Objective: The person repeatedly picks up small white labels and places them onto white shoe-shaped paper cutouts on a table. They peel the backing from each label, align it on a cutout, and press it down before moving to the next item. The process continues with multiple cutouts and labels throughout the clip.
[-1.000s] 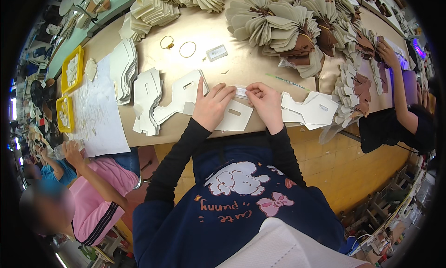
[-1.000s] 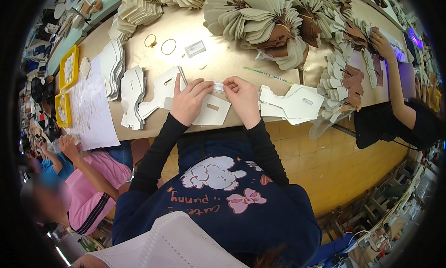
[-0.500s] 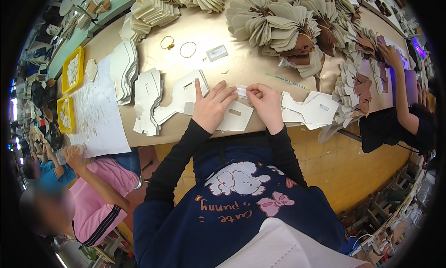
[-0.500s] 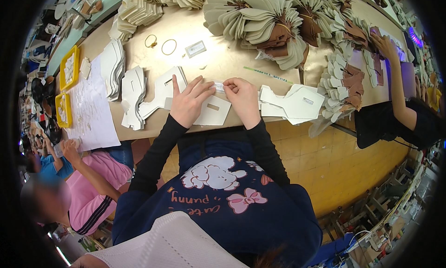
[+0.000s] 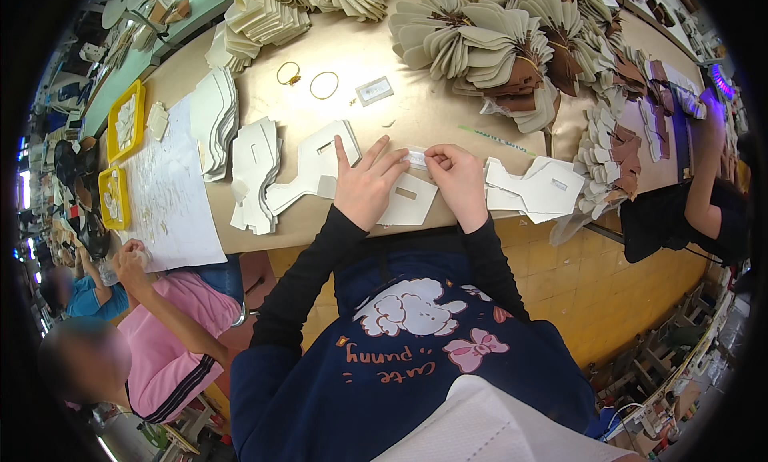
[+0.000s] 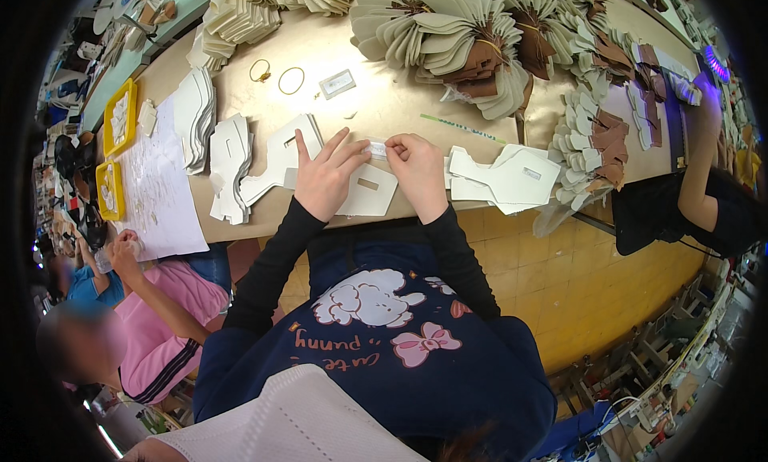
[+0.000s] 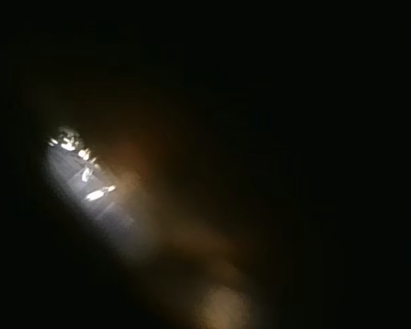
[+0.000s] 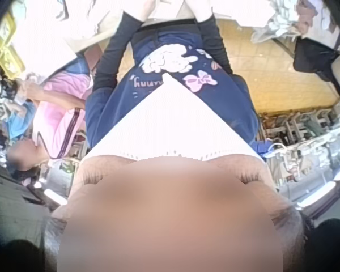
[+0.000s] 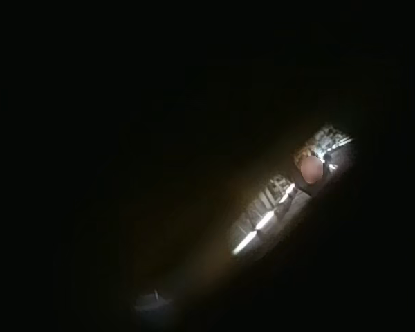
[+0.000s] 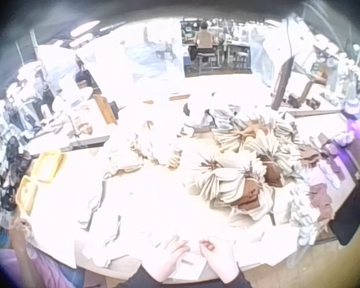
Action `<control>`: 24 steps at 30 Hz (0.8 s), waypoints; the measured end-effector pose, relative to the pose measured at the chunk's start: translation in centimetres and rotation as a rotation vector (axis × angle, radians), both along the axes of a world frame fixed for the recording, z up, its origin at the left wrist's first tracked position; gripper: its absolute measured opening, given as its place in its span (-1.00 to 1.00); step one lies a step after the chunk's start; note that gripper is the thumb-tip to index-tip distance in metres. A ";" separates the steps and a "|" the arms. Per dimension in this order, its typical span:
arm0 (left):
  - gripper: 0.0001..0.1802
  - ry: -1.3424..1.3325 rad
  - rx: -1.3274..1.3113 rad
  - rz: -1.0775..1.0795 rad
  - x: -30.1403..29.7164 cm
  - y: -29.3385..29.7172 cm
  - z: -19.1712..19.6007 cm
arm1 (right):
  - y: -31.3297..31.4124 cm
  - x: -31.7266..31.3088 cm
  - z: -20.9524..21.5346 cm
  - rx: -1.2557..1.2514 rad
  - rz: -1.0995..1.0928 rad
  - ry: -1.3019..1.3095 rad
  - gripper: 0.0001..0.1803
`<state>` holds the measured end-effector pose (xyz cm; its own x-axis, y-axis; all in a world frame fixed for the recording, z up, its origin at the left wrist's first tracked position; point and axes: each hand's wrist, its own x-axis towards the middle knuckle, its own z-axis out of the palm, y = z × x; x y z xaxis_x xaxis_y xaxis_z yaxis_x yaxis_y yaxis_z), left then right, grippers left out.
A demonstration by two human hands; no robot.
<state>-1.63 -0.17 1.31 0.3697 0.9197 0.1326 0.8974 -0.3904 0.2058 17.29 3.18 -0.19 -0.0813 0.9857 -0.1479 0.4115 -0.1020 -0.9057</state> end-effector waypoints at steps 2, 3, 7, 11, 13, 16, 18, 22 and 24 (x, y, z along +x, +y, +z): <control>-0.58 -0.001 -0.004 0.002 0.0 0.0 0.0 | 0.0 0.0 -0.1 0.012 0.002 -0.007 -0.85; -0.58 -0.001 -0.005 0.003 0.0 0.0 0.1 | 0.0 0.0 -0.1 0.008 0.003 -0.004 -0.85; -0.58 -0.007 -0.008 0.014 0.1 -0.1 0.1 | 0.1 0.0 0.0 0.007 0.007 -0.008 -0.85; -0.54 0.007 -0.019 0.066 1.0 -0.5 0.0 | 0.1 -0.1 0.4 0.007 0.008 -0.034 -0.85; -0.50 0.028 -0.016 0.092 1.6 -0.8 -0.1 | 0.1 -0.1 0.5 0.025 0.006 -0.041 -0.84; -0.54 0.020 0.004 0.074 2.1 -1.2 -0.3 | 0.1 -0.1 0.6 0.029 0.003 -0.035 -0.85; -0.53 0.023 0.009 0.071 2.1 -1.2 -0.4 | 0.1 -0.1 0.6 0.018 0.008 -0.040 -0.84; -0.54 0.034 0.017 0.056 2.1 -1.1 -0.3 | 0.2 0.0 0.5 0.008 0.012 -0.045 -0.84; -0.55 0.035 -0.011 0.048 2.1 -0.9 -0.2 | 0.2 0.0 0.4 0.003 0.018 -0.040 -0.84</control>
